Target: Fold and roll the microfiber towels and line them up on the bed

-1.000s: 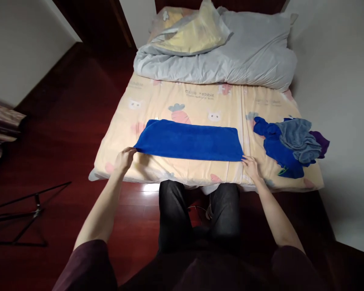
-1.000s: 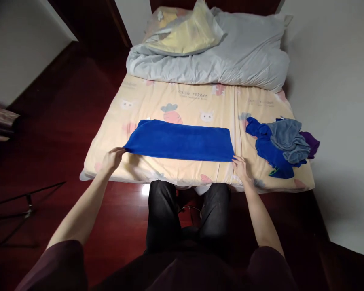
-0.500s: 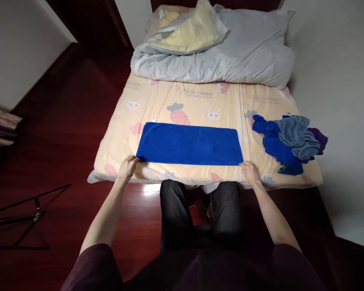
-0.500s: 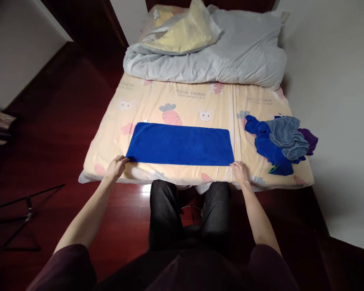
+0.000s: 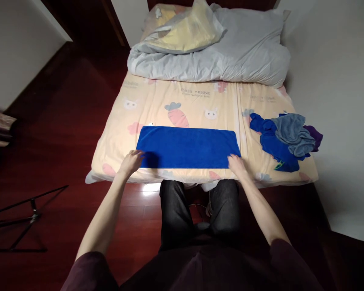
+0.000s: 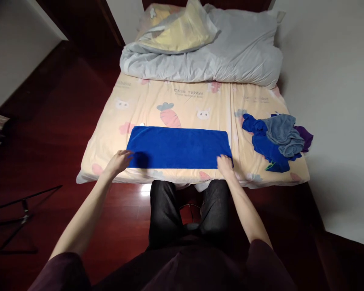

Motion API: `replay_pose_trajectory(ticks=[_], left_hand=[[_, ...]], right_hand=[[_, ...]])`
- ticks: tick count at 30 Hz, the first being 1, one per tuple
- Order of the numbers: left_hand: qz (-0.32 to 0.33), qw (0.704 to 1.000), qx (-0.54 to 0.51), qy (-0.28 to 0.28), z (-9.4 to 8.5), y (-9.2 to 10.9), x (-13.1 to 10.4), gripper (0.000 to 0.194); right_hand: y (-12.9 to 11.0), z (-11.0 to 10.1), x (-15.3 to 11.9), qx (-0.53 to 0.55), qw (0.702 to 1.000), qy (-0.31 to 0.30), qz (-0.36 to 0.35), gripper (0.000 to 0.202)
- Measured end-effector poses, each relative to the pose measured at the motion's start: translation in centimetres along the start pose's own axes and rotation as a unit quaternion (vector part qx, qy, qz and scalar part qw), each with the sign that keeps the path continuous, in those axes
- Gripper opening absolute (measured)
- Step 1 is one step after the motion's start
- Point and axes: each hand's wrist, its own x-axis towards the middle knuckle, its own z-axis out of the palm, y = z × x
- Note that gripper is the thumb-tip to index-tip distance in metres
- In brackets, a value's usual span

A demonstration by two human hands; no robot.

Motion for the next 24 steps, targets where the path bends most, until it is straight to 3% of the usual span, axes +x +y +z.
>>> replay_pose_trajectory(ticks=[2, 4, 7, 9, 11, 14, 20, 24], left_hand=[[0.001, 0.996, -0.035, 0.077, 1.1, 3.5, 3.2, 0.041], [0.023, 0.992, -0.077, 0.097, 3.6, 6.8, 5.9, 0.052], [0.034, 0.989, -0.126, 0.070, 9.0, 9.7, 7.6, 0.056], [0.021, 0.987, -0.144, 0.063, 12.7, 9.8, 7.4, 0.056], [0.008, 0.984, -0.154, 0.089, 15.4, 8.9, 6.8, 0.054], [0.000, 0.978, -0.164, 0.127, 17.5, 7.5, 6.3, 0.051], [-0.012, 0.978, -0.159, 0.134, 17.3, 7.5, 6.6, 0.051], [-0.021, 0.981, -0.140, 0.134, 16.8, 8.1, 6.5, 0.053]], right_hand=[[-7.0, -0.2, 3.3, 0.109, 0.984, 0.113, -0.085, 0.050], [-14.3, 0.7, 6.5, 0.198, 0.956, 0.159, -0.145, 0.059], [-22.4, 4.3, 9.7, 0.273, 0.934, 0.134, -0.187, 0.068], [-24.8, 7.6, 10.7, 0.308, 0.932, 0.101, -0.164, 0.068], [-25.1, 10.6, 11.0, 0.339, 0.923, 0.086, -0.163, 0.066], [-24.2, 13.1, 11.0, 0.384, 0.903, 0.096, -0.167, 0.064], [-22.8, 12.7, 11.2, 0.433, 0.881, 0.096, -0.166, 0.065], [-18.1, 11.7, 10.8, 0.439, 0.881, 0.119, -0.133, 0.061]])
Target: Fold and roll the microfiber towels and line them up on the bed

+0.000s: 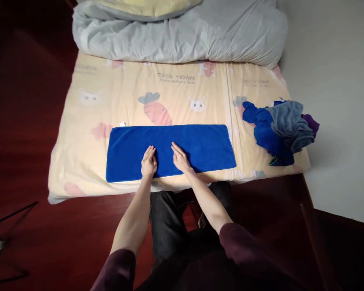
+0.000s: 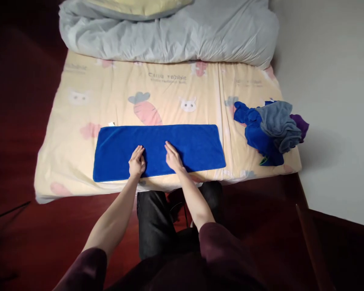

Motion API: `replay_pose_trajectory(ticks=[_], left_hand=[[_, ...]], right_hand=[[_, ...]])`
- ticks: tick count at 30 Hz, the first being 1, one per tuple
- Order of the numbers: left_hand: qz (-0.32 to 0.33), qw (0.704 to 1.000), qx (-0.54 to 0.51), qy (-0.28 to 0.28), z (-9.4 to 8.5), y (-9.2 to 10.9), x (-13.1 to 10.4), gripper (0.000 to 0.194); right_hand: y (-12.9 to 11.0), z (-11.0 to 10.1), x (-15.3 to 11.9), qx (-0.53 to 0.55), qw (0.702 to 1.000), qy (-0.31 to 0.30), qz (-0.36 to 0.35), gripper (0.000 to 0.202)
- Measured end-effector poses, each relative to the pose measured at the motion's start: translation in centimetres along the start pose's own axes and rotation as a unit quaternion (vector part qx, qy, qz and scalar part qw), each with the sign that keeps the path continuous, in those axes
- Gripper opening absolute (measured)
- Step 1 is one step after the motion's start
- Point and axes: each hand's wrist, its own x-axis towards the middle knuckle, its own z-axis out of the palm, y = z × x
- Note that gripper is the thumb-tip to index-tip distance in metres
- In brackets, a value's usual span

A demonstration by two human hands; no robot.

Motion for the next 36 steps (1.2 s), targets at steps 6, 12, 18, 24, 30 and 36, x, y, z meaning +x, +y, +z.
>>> replay_pose_trajectory(ticks=[6, 12, 18, 24, 30, 36], left_hand=[[-0.006, 1.000, 0.013, 0.002, 0.0, -0.1, 0.1, 0.054], [0.000, 1.000, -0.003, 0.019, 0.4, -0.3, 0.0, 0.050], [0.007, 0.999, -0.035, -0.001, -0.1, -0.7, 0.3, 0.047], [0.024, 0.999, -0.028, -0.008, -4.9, -6.8, 1.3, 0.042], [-0.040, 0.995, 0.005, 0.087, -9.8, -12.1, 1.3, 0.039], [-0.090, 0.990, 0.084, 0.075, -9.4, -10.0, 2.3, 0.046]], right_hand=[[7.0, -13.7, -3.0, -0.101, 0.986, 0.122, 0.056, 0.052], [12.2, -21.8, -5.9, -0.224, 0.953, 0.189, 0.082, 0.056], [13.3, -20.7, -5.7, -0.267, 0.938, 0.215, 0.043, 0.058], [13.5, -20.6, -5.4, -0.266, 0.938, 0.222, 0.017, 0.057], [13.7, -20.2, -5.2, -0.281, 0.932, 0.228, 0.019, 0.057], [13.5, -20.1, -5.1, -0.289, 0.929, 0.229, 0.027, 0.057]])
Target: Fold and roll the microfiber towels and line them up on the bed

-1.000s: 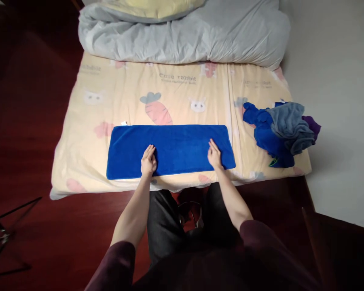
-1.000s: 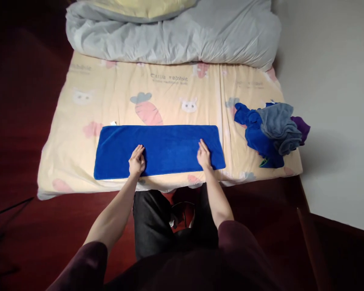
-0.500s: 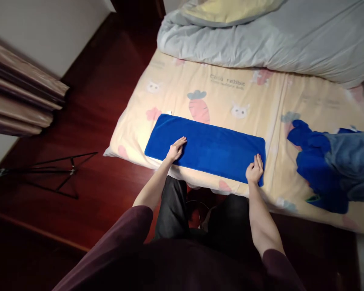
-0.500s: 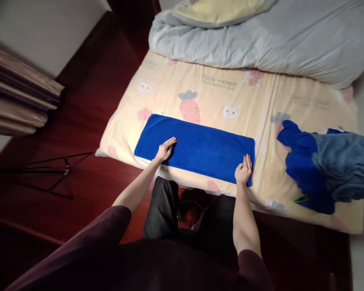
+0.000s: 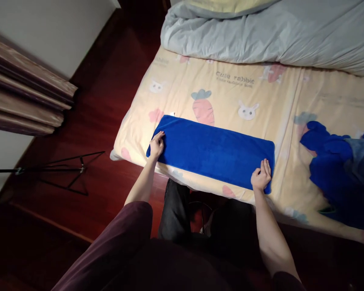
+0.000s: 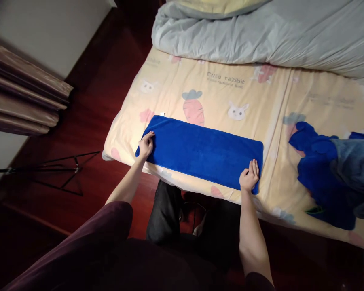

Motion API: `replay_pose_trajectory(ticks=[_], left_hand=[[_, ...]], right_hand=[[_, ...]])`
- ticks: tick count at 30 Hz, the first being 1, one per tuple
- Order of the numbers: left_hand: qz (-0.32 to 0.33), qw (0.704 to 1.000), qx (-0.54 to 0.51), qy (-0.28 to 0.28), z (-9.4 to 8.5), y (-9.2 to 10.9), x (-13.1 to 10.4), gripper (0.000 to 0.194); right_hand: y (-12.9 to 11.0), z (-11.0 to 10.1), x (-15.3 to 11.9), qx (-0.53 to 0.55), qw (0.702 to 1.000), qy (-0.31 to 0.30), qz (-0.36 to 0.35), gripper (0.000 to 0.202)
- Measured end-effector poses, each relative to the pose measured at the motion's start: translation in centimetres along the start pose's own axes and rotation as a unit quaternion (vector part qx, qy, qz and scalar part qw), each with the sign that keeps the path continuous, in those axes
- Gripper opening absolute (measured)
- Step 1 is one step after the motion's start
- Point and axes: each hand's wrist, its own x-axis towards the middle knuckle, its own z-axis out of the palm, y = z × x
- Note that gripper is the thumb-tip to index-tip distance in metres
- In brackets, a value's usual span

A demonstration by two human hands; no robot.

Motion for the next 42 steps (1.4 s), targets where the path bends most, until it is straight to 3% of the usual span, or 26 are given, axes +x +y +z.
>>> replay_pose_trajectory(ticks=[2, 4, 6, 8, 9, 10, 12, 17, 20, 23, 25, 30, 33, 42], left_hand=[[0.024, 0.999, 0.033, -0.032, 1.6, 3.7, -0.2, 0.049], [0.119, 0.987, 0.021, -0.110, 4.3, 8.5, -0.6, 0.050], [0.218, 0.954, 0.000, -0.203, 7.4, 13.0, -0.8, 0.051], [0.251, 0.935, -0.008, -0.249, 9.8, 15.8, -0.3, 0.054], [0.246, 0.936, -0.007, -0.253, 10.5, 16.2, 0.2, 0.055], [0.233, 0.941, -0.004, -0.245, 10.6, 15.8, 0.8, 0.057], [0.186, 0.961, 0.006, -0.205, 9.7, 13.1, 2.2, 0.059], [0.051, 0.993, 0.040, -0.094, 4.4, 3.4, 6.0, 0.062], [0.014, 0.995, 0.050, -0.081, 2.6, 0.5, 8.4, 0.065], [-0.017, 0.994, 0.066, -0.082, 2.1, 0.8, 9.4, 0.067], [-0.031, 0.993, 0.076, -0.087, 2.0, 2.1, 8.5, 0.067], [-0.020, 0.991, 0.067, -0.116, 1.4, 5.3, 1.3, 0.067], [-0.027, 0.995, 0.051, -0.080, 1.3, 5.5, -1.6, 0.063], [0.001, 0.999, 0.031, -0.020, 1.6, 4.5, -1.7, 0.060]], right_hand=[[0.0, 0.0, 0.0, 0.001, 1.000, -0.002, 0.001, 0.057], [0.1, 0.0, 0.0, 0.004, 1.000, 0.001, 0.000, 0.058], [0.0, 0.0, 0.0, 0.004, 1.000, 0.005, -0.003, 0.058], [-0.1, 0.0, 0.1, 0.000, 1.000, 0.005, -0.003, 0.058], [-0.2, -0.1, 0.1, -0.003, 1.000, 0.005, -0.002, 0.058], [-0.3, -0.1, 0.1, -0.005, 1.000, 0.003, -0.001, 0.058], [-0.3, -0.1, 0.1, -0.008, 1.000, -0.003, 0.001, 0.058], [-0.2, -0.1, 0.2, -0.010, 1.000, -0.012, 0.006, 0.058], [-0.1, 0.0, 0.2, -0.016, 0.999, -0.023, 0.019, 0.058], [-0.2, 0.0, 0.1, -0.022, 0.999, -0.024, 0.024, 0.058], [-0.3, -0.1, 0.1, -0.026, 0.999, -0.026, 0.023, 0.059], [-0.7, -0.5, 0.2, -0.024, 0.998, -0.048, 0.043, 0.060], [-1.0, -0.6, 0.2, -0.019, 0.997, -0.055, 0.047, 0.060], [-2.4, -1.6, 0.4, -0.021, 0.993, -0.089, 0.073, 0.059]])
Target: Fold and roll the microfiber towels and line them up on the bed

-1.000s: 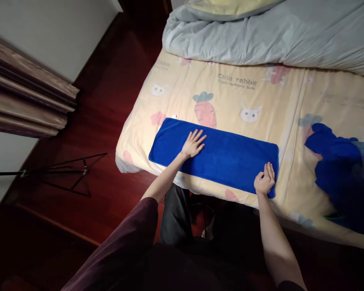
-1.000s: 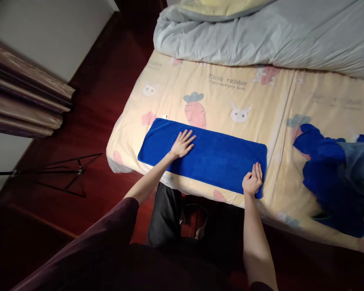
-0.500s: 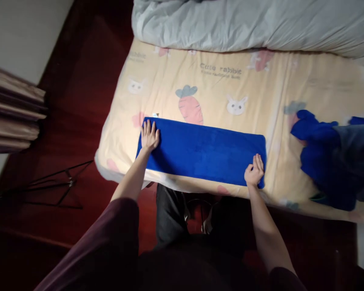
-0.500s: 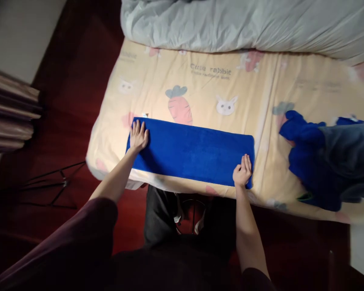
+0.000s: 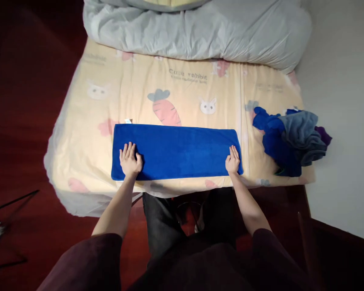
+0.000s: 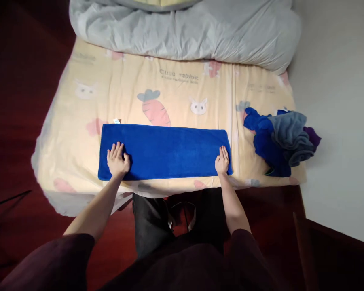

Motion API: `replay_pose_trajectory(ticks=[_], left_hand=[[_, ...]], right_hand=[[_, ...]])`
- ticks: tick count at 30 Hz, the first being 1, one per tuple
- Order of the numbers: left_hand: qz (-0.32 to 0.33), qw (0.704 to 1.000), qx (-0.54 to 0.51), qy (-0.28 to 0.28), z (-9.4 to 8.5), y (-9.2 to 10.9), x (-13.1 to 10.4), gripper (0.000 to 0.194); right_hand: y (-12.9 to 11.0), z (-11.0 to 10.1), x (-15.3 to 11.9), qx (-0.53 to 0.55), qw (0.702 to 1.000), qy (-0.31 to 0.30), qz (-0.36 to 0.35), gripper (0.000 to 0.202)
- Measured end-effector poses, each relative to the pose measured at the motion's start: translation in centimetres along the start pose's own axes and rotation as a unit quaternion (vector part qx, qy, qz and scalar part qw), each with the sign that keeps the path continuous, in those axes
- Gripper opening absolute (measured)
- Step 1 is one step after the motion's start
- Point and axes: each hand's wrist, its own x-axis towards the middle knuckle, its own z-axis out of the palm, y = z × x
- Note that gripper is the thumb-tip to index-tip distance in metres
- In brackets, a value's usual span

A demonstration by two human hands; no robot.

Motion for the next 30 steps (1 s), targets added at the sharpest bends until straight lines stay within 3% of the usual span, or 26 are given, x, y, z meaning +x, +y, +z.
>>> replay_pose_trajectory(ticks=[2, 4, 6, 9, 11, 12, 13, 15, 20, 23, 26, 30], left_hand=[[0.000, 1.000, -0.008, 0.003, 0.1, -0.2, -0.1, 0.061], [-0.001, 1.000, -0.016, 0.004, 0.2, -0.4, -0.2, 0.062], [0.000, 1.000, -0.025, 0.001, 0.3, -0.6, -0.2, 0.064], [0.002, 1.000, -0.028, 0.000, 0.3, -0.8, -0.2, 0.064], [0.003, 1.000, -0.025, 0.002, 0.3, -0.8, -0.2, 0.064], [0.002, 1.000, -0.023, 0.003, 0.3, -0.8, -0.2, 0.064], [-0.001, 1.000, -0.019, 0.004, 0.3, -0.7, -0.2, 0.065], [-0.011, 1.000, -0.007, 0.007, 0.3, -0.6, -0.2, 0.066], [-0.010, 0.999, 0.030, 0.004, 0.2, -0.4, -0.3, 0.064], [0.003, 0.999, 0.050, 0.009, 0.2, -0.2, -0.4, 0.062], [0.004, 0.998, 0.064, 0.007, 0.1, 0.1, -0.4, 0.062], [0.000, 0.998, 0.068, 0.005, 0.2, 0.4, -0.3, 0.060]], right_hand=[[-2.6, 0.6, 0.0, 0.012, 1.000, -0.012, 0.014, 0.057], [-7.3, 2.4, -0.3, 0.038, 0.999, -0.022, -0.003, 0.056], [-13.6, 5.3, -0.7, 0.083, 0.990, -0.076, -0.081, 0.056], [-22.7, 9.9, -1.0, 0.127, 0.953, -0.183, -0.204, 0.055], [-25.8, 11.9, -0.4, 0.136, 0.930, -0.228, -0.253, 0.055], [-26.0, 12.3, 0.1, 0.133, 0.924, -0.243, -0.265, 0.055], [-25.3, 12.4, 0.9, 0.128, 0.922, -0.251, -0.267, 0.054], [-21.4, 11.1, 2.9, 0.116, 0.929, -0.250, -0.248, 0.054], [-6.1, 4.1, 8.0, 0.064, 0.983, -0.140, -0.096, 0.054], [0.4, 1.0, 9.7, 0.011, 0.991, -0.110, -0.071, 0.056], [3.0, 0.2, 10.3, -0.033, 0.991, -0.103, -0.073, 0.058], [3.1, 0.6, 10.7, -0.073, 0.989, -0.110, -0.067, 0.061]])
